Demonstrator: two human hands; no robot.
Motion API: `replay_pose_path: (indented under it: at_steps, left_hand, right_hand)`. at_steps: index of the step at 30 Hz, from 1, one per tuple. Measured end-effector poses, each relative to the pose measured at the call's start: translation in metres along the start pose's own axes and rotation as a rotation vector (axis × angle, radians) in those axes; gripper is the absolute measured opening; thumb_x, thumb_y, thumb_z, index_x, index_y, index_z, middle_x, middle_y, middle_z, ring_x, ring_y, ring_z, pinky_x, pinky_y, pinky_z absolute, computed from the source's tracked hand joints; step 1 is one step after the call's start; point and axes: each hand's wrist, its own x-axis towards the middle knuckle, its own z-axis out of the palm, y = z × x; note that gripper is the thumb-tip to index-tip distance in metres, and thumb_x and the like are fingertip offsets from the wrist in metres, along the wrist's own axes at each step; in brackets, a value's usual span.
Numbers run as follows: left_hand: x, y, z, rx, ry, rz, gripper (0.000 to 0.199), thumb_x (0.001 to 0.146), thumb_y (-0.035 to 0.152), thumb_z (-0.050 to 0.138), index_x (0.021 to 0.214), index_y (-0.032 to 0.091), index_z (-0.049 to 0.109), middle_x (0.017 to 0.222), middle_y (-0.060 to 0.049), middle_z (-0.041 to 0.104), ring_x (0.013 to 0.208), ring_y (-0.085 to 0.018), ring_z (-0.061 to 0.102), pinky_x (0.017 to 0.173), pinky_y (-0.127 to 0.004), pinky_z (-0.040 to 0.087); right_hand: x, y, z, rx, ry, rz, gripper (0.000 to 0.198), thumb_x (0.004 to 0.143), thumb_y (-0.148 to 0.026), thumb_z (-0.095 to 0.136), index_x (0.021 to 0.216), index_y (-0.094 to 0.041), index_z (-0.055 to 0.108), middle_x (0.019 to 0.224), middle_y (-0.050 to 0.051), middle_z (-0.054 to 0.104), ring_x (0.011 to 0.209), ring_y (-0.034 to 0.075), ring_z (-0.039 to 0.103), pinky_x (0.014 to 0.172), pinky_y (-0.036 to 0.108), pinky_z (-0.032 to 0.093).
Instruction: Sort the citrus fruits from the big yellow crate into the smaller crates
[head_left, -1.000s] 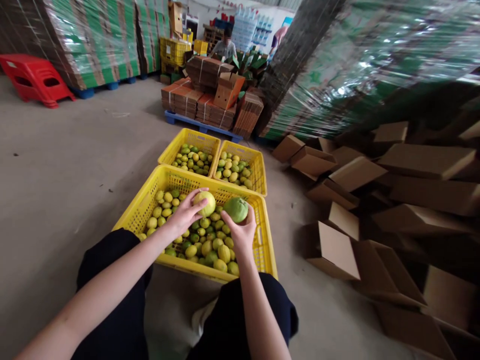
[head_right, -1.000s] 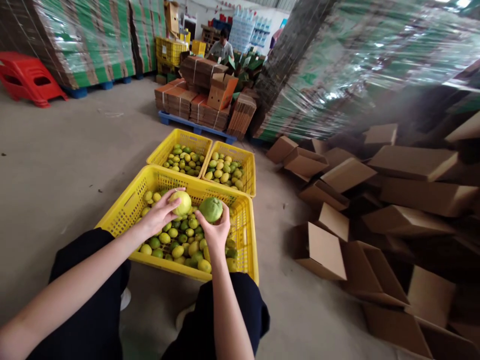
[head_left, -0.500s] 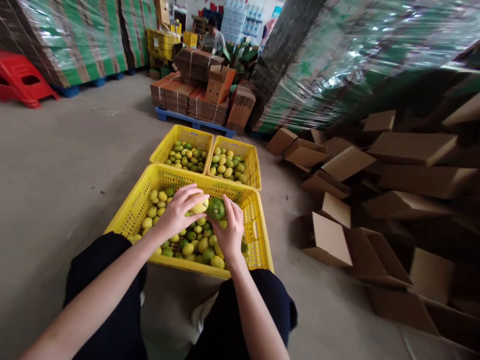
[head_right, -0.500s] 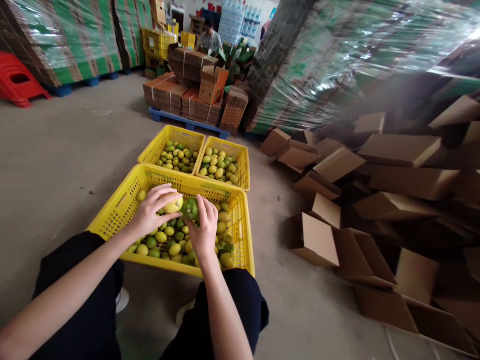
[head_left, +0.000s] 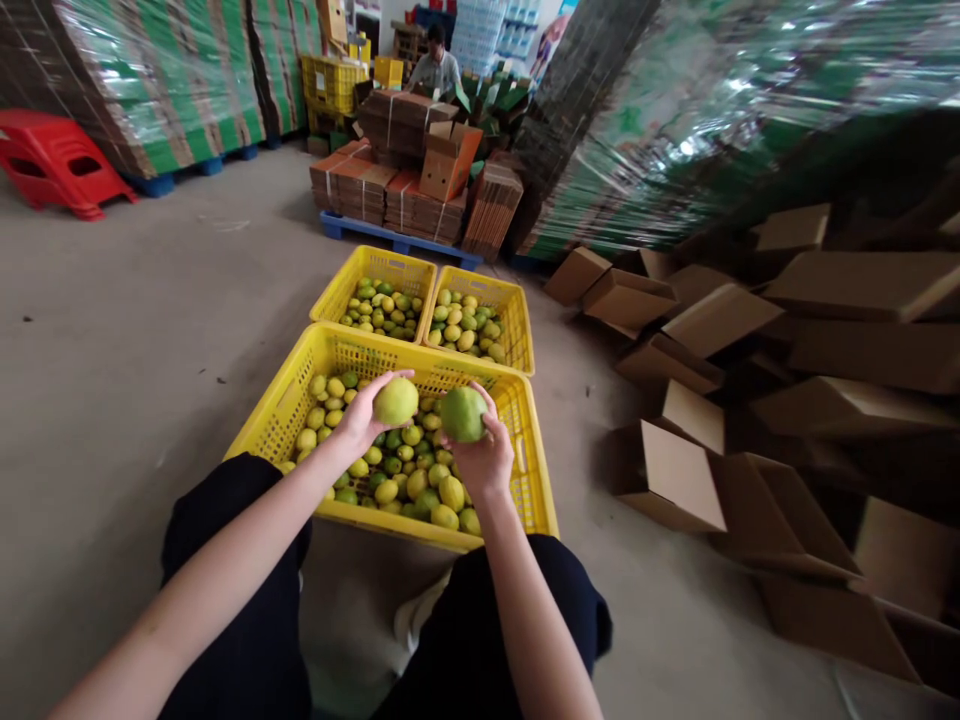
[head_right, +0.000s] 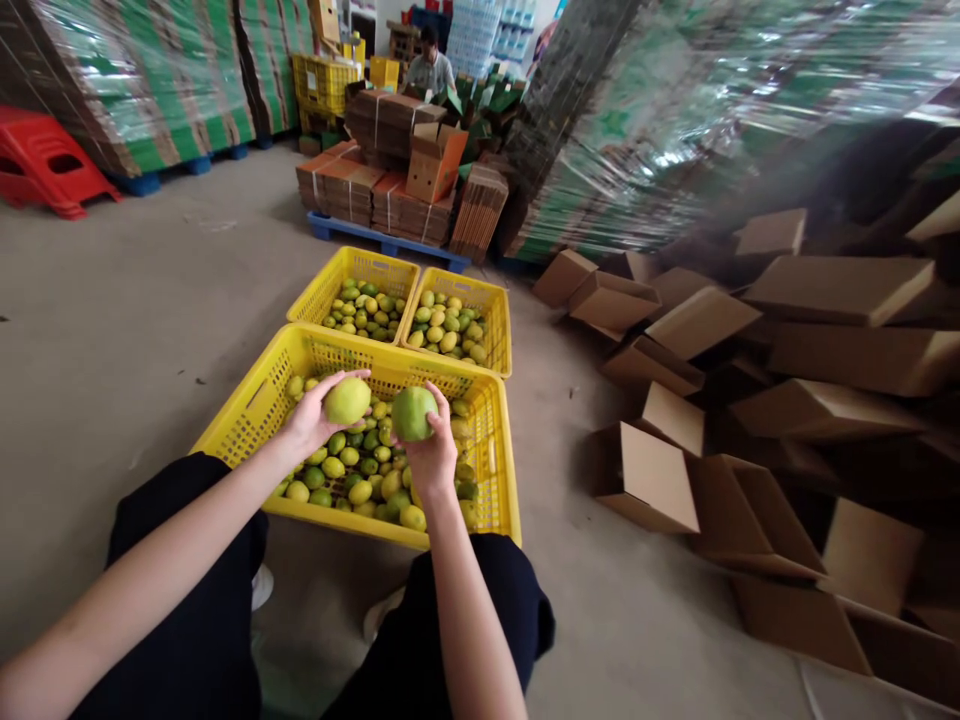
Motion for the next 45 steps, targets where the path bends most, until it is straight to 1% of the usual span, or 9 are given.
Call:
replay_pose_path:
  at_steps: [2,4,9,14,18,24,32,39,45]
  left_hand:
    - [-0.001,0.001,0.002,-0.09,-0.009,-0.103,0.034,0.084,0.035,0.054,0.1,0.011,0.073,0.072,-0.006,0.067,0.055,-0.016,0.063,0.047,-0.026,0.052]
    - [-0.002,0.0,0.006,-0.192,-0.029,-0.146,0.034,0.082,0.033,0.053,0.097,0.009,0.072,0.066,-0.006,0.066,0.054,-0.017,0.063,0.049,-0.026,0.053]
    - [0.002,-0.006,0.02,-0.405,-0.028,-0.056,0.034,0.079,0.027,0.053,0.105,0.011,0.069,0.068,-0.005,0.069,0.065,-0.018,0.069,0.062,-0.028,0.058]
    - [0.008,-0.017,0.028,-0.573,-0.057,0.005,0.034,0.085,0.027,0.046,0.111,0.018,0.067,0.088,-0.003,0.074,0.086,-0.016,0.071,0.071,-0.024,0.056]
    - [0.008,-0.02,0.026,-0.566,-0.107,0.087,0.027,0.084,0.031,0.048,0.1,0.022,0.067,0.111,-0.004,0.073,0.112,-0.02,0.065,0.089,-0.03,0.054]
    - [0.008,-0.018,0.019,-0.521,-0.124,0.203,0.022,0.08,0.033,0.051,0.093,0.025,0.068,0.12,-0.001,0.07,0.13,-0.022,0.054,0.1,-0.036,0.049]
    - [0.004,-0.015,0.017,-0.497,-0.111,0.199,0.024,0.078,0.032,0.052,0.094,0.024,0.068,0.124,-0.003,0.068,0.134,-0.026,0.05,0.1,-0.04,0.048]
    - [0.005,-0.014,0.02,-0.571,-0.111,0.131,0.026,0.083,0.028,0.046,0.095,0.022,0.067,0.127,-0.003,0.067,0.13,-0.022,0.054,0.093,-0.033,0.051]
    - [0.003,-0.011,0.021,-0.459,-0.118,0.14,0.04,0.079,0.029,0.047,0.114,0.024,0.065,0.125,-0.005,0.068,0.131,-0.023,0.052,0.091,-0.035,0.053]
  right_hand:
    - [0.003,0.0,0.001,0.089,-0.037,0.014,0.048,0.077,-0.04,0.057,0.122,-0.024,0.056,0.103,0.006,0.07,0.084,0.022,0.066,0.071,0.038,0.055]
    - [0.004,0.004,0.004,0.153,-0.029,0.027,0.045,0.08,-0.045,0.056,0.12,-0.024,0.058,0.1,0.006,0.071,0.088,0.023,0.067,0.075,0.04,0.056]
    - [0.006,0.015,0.012,0.276,0.021,0.043,0.034,0.081,-0.054,0.058,0.099,-0.026,0.063,0.095,0.004,0.071,0.098,0.026,0.068,0.092,0.052,0.053]
    - [0.012,0.018,0.021,0.309,0.032,-0.033,0.037,0.081,-0.057,0.057,0.099,-0.025,0.064,0.111,0.007,0.07,0.116,0.03,0.062,0.1,0.059,0.048]
    - [0.019,0.019,0.024,0.329,-0.01,-0.103,0.041,0.082,-0.06,0.053,0.103,-0.025,0.063,0.124,0.008,0.066,0.122,0.03,0.059,0.104,0.062,0.043]
    - [0.021,0.027,0.03,0.322,-0.02,-0.119,0.042,0.082,-0.062,0.053,0.104,-0.027,0.061,0.126,0.007,0.065,0.12,0.029,0.06,0.104,0.059,0.044]
    - [0.017,0.032,0.03,0.261,-0.042,-0.092,0.042,0.084,-0.06,0.052,0.105,-0.025,0.062,0.12,0.008,0.068,0.114,0.028,0.064,0.101,0.06,0.047]
    - [0.013,0.029,0.033,0.298,0.003,-0.067,0.041,0.085,-0.057,0.051,0.104,-0.023,0.063,0.118,0.008,0.069,0.116,0.028,0.064,0.103,0.057,0.048]
    - [0.011,0.026,0.034,0.295,0.025,-0.056,0.048,0.085,-0.064,0.048,0.103,-0.023,0.064,0.113,0.008,0.071,0.116,0.028,0.063,0.1,0.057,0.049]
